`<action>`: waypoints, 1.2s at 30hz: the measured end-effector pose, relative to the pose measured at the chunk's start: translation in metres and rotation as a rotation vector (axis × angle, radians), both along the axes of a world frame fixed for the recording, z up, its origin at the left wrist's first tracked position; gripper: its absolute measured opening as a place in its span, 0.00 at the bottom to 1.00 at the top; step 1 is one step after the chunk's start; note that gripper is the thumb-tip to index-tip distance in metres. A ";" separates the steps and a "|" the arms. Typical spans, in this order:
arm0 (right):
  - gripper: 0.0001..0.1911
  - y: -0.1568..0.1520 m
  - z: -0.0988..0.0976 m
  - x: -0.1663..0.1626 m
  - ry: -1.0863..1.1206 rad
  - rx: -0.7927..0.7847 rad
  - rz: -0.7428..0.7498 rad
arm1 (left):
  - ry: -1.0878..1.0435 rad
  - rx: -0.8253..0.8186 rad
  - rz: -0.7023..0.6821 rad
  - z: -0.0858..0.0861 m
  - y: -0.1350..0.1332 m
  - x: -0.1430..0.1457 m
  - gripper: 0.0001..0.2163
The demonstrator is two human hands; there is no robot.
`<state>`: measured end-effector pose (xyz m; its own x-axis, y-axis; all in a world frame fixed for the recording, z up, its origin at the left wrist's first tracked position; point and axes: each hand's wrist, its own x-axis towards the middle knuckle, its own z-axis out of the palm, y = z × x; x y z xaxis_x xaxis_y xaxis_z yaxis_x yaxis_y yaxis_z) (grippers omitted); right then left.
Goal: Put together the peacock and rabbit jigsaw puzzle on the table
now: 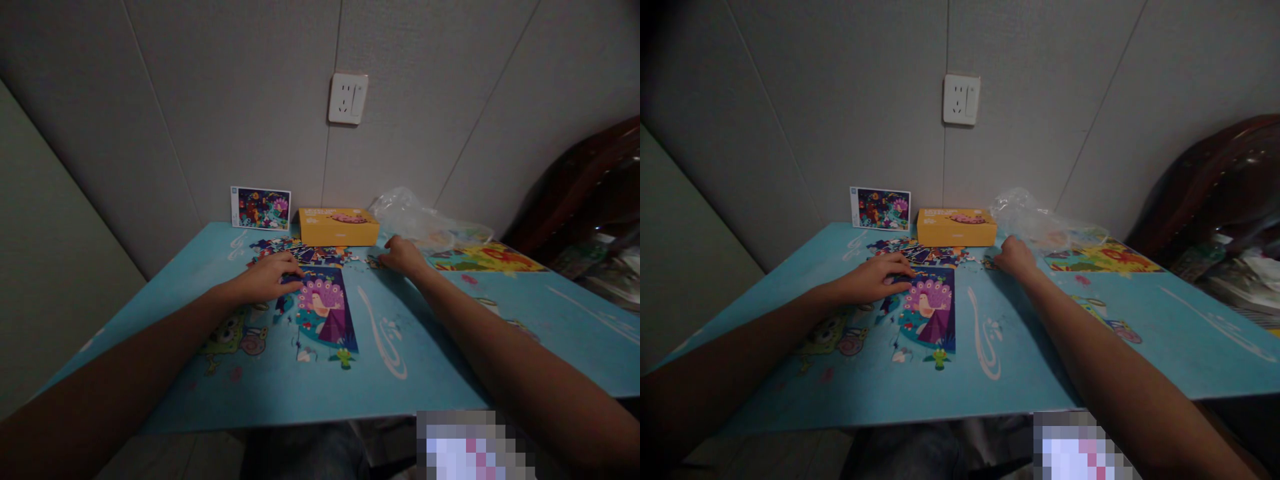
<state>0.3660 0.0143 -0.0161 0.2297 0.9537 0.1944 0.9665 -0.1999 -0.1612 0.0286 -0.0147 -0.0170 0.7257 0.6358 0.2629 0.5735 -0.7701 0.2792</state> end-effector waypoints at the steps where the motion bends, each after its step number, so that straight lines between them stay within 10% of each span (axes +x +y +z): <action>1: 0.21 -0.001 0.000 -0.001 -0.016 0.028 0.022 | 0.002 -0.005 0.000 0.001 -0.001 0.000 0.13; 10: 0.23 -0.010 0.008 -0.028 -0.031 0.007 0.435 | 0.085 -0.011 0.026 0.011 -0.008 0.004 0.16; 23: 0.22 -0.010 0.004 -0.031 0.009 -0.007 0.480 | 0.259 -0.149 -0.044 0.016 -0.014 -0.003 0.36; 36: 0.26 -0.022 0.004 -0.053 0.784 0.161 0.714 | 0.189 -0.159 0.004 0.012 -0.017 0.004 0.36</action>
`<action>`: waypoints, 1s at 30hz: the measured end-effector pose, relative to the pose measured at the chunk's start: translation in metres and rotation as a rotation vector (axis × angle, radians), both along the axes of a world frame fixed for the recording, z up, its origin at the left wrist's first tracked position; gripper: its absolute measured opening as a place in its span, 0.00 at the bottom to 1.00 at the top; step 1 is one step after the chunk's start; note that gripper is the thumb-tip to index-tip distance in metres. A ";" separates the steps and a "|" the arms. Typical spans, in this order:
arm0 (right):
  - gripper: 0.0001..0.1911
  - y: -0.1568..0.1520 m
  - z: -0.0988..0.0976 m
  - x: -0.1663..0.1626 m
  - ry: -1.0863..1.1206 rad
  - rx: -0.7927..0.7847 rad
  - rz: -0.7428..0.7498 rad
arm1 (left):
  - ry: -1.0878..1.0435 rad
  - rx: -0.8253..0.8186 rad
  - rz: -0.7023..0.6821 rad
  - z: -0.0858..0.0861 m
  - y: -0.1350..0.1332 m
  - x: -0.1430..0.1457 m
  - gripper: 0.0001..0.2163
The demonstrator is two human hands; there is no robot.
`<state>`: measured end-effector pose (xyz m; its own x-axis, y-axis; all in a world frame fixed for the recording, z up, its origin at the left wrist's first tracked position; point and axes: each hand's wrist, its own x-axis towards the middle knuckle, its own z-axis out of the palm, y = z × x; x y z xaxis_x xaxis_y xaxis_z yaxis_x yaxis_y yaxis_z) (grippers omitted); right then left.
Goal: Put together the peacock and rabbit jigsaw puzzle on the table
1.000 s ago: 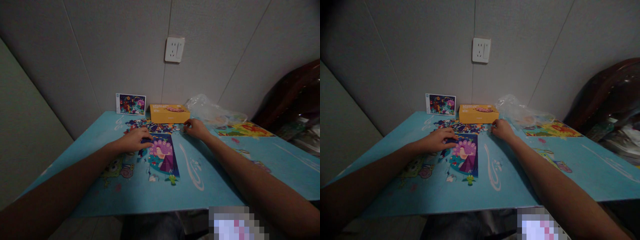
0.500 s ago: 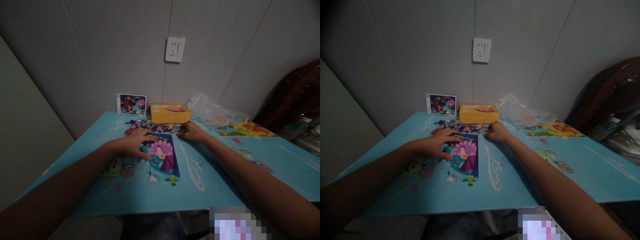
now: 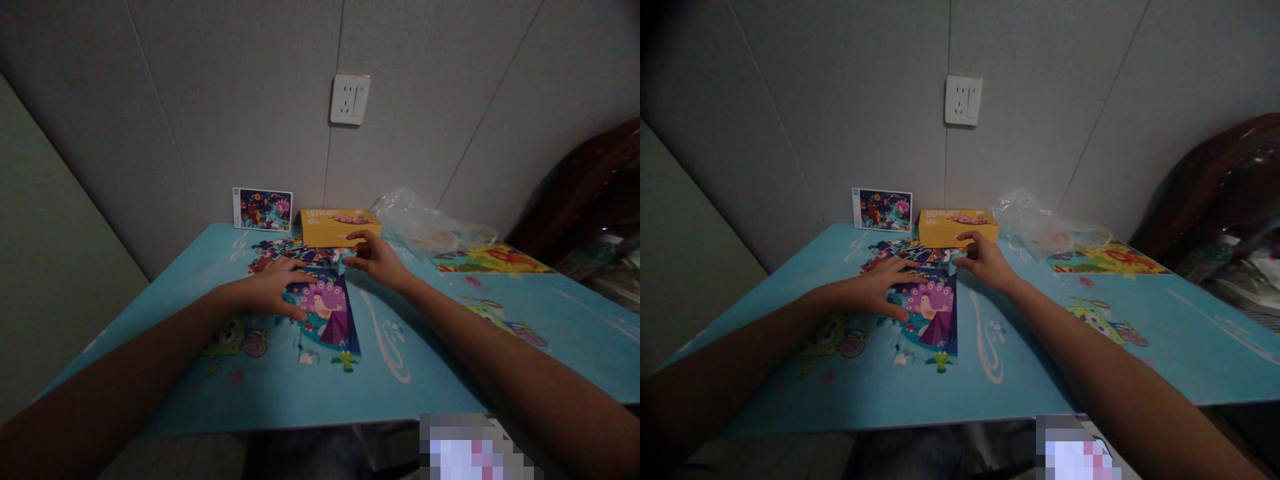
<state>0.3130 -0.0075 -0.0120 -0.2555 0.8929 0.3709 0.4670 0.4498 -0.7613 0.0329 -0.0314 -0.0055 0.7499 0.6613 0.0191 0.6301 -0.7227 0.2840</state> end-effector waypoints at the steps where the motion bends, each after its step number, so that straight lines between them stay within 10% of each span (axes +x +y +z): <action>1: 0.28 -0.002 0.000 -0.004 0.064 -0.035 0.037 | -0.036 0.017 0.008 -0.002 0.000 0.002 0.37; 20: 0.24 -0.028 0.000 -0.034 0.198 -0.061 0.204 | -0.474 0.180 0.012 -0.001 -0.006 0.015 0.07; 30: 0.19 -0.033 0.001 -0.036 0.144 0.008 0.240 | -0.474 0.112 -0.008 -0.001 -0.010 0.016 0.24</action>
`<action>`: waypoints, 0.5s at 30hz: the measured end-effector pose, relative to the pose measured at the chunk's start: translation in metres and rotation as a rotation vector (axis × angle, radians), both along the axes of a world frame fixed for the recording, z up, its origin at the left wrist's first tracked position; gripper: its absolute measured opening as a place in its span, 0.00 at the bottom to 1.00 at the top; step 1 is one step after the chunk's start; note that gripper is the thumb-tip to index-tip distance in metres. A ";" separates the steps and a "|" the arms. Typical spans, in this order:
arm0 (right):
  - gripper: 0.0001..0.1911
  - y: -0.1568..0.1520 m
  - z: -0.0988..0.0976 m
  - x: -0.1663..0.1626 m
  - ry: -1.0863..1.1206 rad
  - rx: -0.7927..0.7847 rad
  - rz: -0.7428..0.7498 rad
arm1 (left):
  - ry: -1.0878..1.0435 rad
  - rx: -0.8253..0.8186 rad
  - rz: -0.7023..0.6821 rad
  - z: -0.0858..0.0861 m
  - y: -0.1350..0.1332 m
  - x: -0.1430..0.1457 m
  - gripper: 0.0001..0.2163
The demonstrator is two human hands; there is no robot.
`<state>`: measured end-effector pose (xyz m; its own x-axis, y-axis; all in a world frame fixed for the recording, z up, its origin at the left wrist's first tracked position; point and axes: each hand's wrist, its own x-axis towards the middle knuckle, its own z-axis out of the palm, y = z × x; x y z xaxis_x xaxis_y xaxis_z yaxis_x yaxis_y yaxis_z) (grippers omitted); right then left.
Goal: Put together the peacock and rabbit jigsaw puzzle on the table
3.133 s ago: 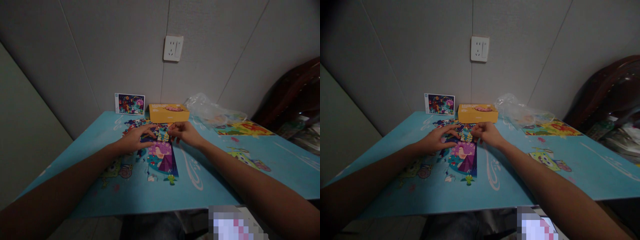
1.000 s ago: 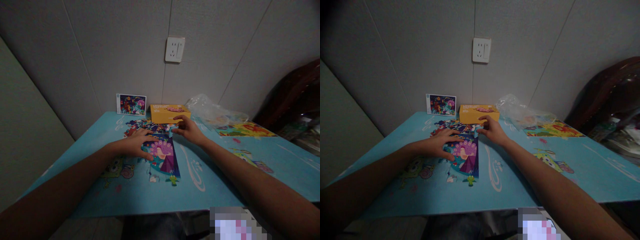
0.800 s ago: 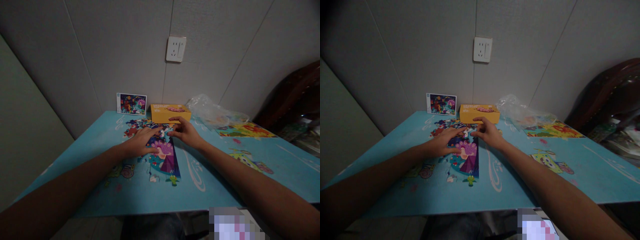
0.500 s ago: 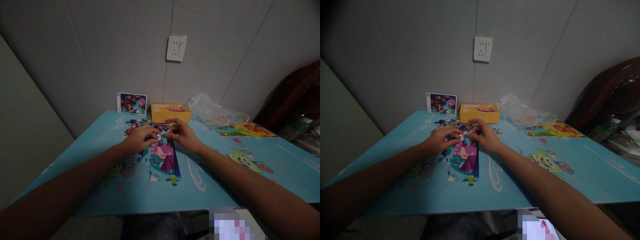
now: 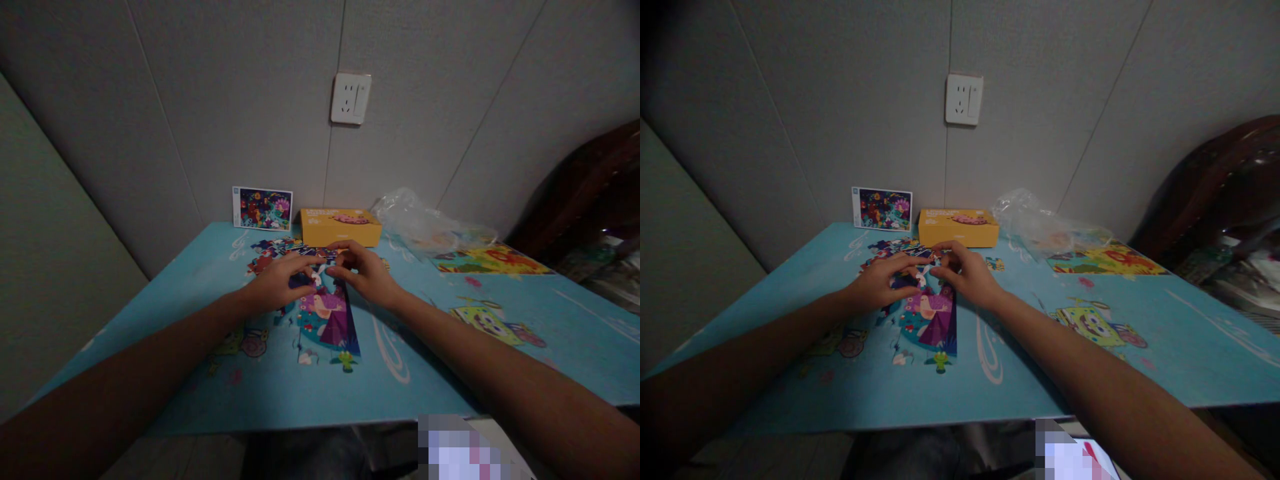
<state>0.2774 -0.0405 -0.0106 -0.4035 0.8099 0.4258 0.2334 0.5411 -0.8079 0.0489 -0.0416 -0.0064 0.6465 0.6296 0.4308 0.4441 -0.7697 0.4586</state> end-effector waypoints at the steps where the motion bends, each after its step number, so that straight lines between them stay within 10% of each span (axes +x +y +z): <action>1: 0.19 -0.001 0.000 0.000 -0.002 0.000 0.004 | -0.007 0.002 0.008 0.001 0.000 0.000 0.22; 10: 0.22 0.001 -0.004 0.003 -0.133 0.058 -0.117 | -0.173 -0.042 0.172 -0.001 0.010 -0.007 0.23; 15: 0.06 -0.009 0.010 0.002 -0.373 0.138 -0.157 | -0.271 -0.089 0.260 -0.002 0.013 -0.008 0.22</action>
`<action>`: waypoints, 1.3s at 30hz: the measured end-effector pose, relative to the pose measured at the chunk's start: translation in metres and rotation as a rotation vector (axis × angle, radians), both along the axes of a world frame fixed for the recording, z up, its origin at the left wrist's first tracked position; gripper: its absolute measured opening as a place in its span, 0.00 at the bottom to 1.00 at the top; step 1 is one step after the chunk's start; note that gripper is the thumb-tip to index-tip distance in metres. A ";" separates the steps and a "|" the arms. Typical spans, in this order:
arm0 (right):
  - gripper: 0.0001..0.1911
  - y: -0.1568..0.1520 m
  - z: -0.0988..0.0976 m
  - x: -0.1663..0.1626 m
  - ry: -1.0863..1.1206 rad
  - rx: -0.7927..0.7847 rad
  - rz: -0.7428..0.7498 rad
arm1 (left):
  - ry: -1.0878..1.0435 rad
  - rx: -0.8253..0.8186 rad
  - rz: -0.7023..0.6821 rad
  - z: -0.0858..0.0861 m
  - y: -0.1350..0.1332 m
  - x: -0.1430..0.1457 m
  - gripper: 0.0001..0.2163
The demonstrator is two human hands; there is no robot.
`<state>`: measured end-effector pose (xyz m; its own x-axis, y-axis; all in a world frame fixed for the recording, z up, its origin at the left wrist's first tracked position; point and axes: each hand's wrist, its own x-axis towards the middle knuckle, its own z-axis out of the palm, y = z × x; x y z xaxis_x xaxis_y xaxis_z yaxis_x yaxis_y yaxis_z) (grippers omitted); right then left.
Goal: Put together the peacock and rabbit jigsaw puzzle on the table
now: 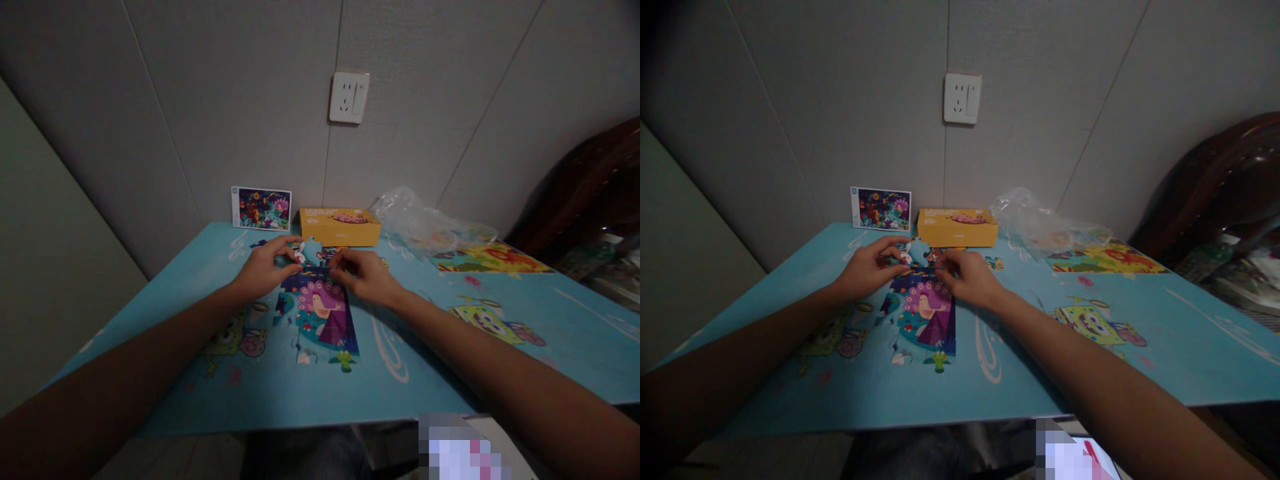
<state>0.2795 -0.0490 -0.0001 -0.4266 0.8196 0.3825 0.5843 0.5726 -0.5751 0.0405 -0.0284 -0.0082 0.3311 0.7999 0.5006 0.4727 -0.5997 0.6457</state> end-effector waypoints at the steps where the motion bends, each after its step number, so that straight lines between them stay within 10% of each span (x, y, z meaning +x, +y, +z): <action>1: 0.05 -0.004 0.003 -0.002 -0.043 0.033 0.066 | -0.015 0.000 0.020 0.000 0.001 0.000 0.22; 9: 0.22 -0.040 0.003 -0.026 -0.287 0.136 0.697 | -0.025 0.008 0.062 0.002 0.004 -0.001 0.22; 31: 0.23 -0.033 0.011 -0.013 -0.386 0.082 0.712 | -0.077 0.007 0.008 0.000 0.003 -0.001 0.23; 39: 0.08 -0.020 0.005 -0.011 -0.154 0.028 0.611 | -0.080 0.002 0.020 0.003 0.001 -0.001 0.23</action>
